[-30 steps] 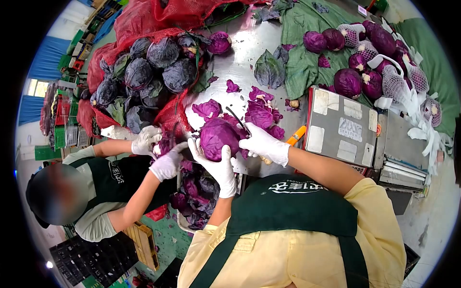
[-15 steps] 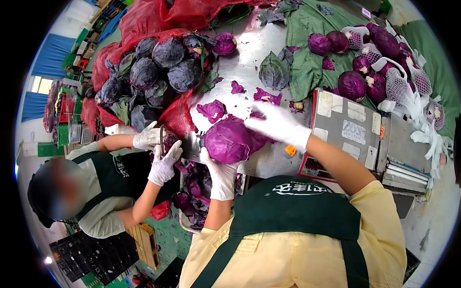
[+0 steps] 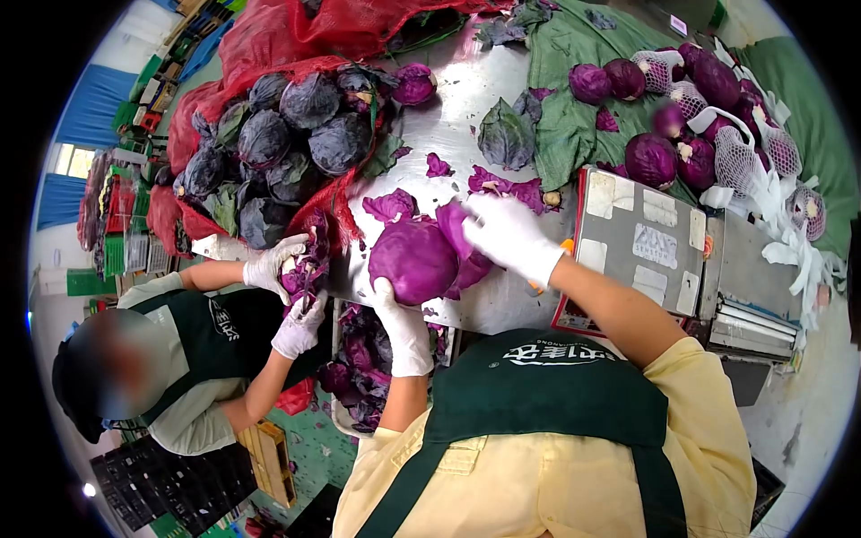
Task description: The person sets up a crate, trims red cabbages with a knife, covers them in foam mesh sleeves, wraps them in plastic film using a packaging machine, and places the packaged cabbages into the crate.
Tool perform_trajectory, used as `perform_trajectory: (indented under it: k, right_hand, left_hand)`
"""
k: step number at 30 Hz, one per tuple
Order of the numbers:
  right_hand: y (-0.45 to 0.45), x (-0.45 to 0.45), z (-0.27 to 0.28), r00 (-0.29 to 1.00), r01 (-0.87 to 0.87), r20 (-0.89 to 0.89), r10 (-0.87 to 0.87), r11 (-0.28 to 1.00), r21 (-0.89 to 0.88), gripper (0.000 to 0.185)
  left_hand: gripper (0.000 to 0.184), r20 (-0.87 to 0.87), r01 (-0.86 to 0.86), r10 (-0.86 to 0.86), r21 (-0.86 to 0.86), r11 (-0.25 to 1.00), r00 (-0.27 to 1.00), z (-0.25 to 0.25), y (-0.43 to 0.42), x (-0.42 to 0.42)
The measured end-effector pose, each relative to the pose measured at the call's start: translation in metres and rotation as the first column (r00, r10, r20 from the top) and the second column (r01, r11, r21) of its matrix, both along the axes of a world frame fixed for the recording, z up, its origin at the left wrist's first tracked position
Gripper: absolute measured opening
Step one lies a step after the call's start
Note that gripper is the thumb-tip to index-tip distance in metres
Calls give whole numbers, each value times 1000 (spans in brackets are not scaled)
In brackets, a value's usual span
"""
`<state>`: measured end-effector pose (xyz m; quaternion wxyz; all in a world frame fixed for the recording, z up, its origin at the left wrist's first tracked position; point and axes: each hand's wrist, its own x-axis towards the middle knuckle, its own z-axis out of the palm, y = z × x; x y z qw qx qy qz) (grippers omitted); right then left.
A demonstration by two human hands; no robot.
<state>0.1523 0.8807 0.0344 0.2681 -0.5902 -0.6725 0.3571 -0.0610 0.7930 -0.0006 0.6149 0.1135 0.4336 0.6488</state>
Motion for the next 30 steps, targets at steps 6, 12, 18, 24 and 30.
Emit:
perform_trajectory:
  k: [6, 12, 18, 24, 30]
  right_hand:
    - [10, 31, -5, 952, 37, 302, -52, 998, 53, 60]
    - [-37, -23, 43, 823, -309, -569, -6, 834, -456, 76]
    - [-30, -9, 31, 849, -193, -519, -99, 856, -479, 62]
    - [-29, 6, 42, 914, -237, -402, 49, 871, -431, 52]
    - [-41, 4, 35, 973, -232, -8, 232, 972, -47, 73]
  left_hand:
    - [89, 445, 118, -96, -23, 993, 890, 21, 4, 3]
    - [89, 375, 95, -93, 14, 995, 923, 22, 8, 17]
    - [84, -192, 126, -95, 156, 980, 977, 20, 15, 9]
    - [87, 380, 370, -378, 97, 924, 844, -16, 13, 3]
    - [82, 292, 350, -337, 7, 937, 895, -13, 7, 15]
